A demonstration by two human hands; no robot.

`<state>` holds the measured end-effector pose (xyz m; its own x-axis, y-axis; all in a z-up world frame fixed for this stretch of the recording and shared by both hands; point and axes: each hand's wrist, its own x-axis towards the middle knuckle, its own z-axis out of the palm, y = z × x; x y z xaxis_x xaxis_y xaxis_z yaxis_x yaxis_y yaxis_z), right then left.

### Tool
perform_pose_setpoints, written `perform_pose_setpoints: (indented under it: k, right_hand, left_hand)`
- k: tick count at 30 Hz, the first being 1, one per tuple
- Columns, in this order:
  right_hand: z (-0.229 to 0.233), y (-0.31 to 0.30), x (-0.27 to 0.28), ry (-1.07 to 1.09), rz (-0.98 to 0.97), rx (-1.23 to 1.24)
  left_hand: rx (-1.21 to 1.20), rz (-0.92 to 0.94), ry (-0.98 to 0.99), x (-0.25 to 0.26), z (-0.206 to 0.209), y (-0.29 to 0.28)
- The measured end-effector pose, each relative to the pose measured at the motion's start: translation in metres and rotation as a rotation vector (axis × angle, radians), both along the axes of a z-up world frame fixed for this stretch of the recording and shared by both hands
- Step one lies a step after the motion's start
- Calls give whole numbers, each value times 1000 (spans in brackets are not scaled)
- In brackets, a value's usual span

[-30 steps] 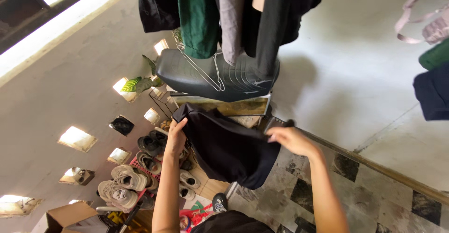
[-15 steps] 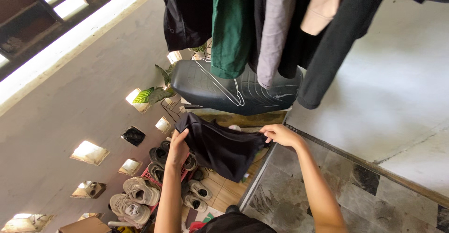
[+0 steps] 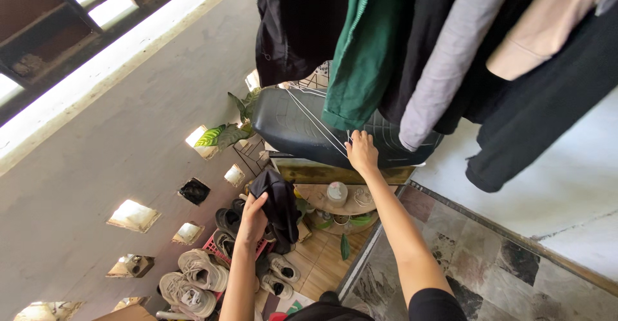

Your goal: The person takes clothes from a blue laundry basket, places them on hangers, and hangs them on a clothes rack. The person handles a black t-shirt, a green t-shirt, and a dark polka-dotted garment, repeating the process for each item.

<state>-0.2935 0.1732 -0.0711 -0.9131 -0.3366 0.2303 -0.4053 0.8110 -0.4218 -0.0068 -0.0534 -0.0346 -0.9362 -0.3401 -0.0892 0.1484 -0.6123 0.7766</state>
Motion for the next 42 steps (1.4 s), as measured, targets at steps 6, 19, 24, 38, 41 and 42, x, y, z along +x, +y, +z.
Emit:
perform_pose_setpoints:
  k: [6, 19, 24, 38, 41, 42]
  right_hand:
    - [-34, -19, -32, -52, -43, -15]
    - [-70, -27, -67, 155, 118, -479]
    - [-37, -33, -37, -21, 278, -730]
    - [25, 65, 140, -693, 469, -889]
    - [15, 94, 168, -728, 423, -899]
    - [13, 104, 175, -737, 407, -917]
  left_hand:
    - [41, 19, -9, 8, -10, -18]
    - [36, 2, -12, 6, -13, -28]
    - [6, 6, -22, 4, -12, -33]
    - [-188, 70, -103, 8, -2, -59]
    - [-257, 61, -137, 12, 4, -60]
    - [-288, 60, -159, 13, 6, -60]
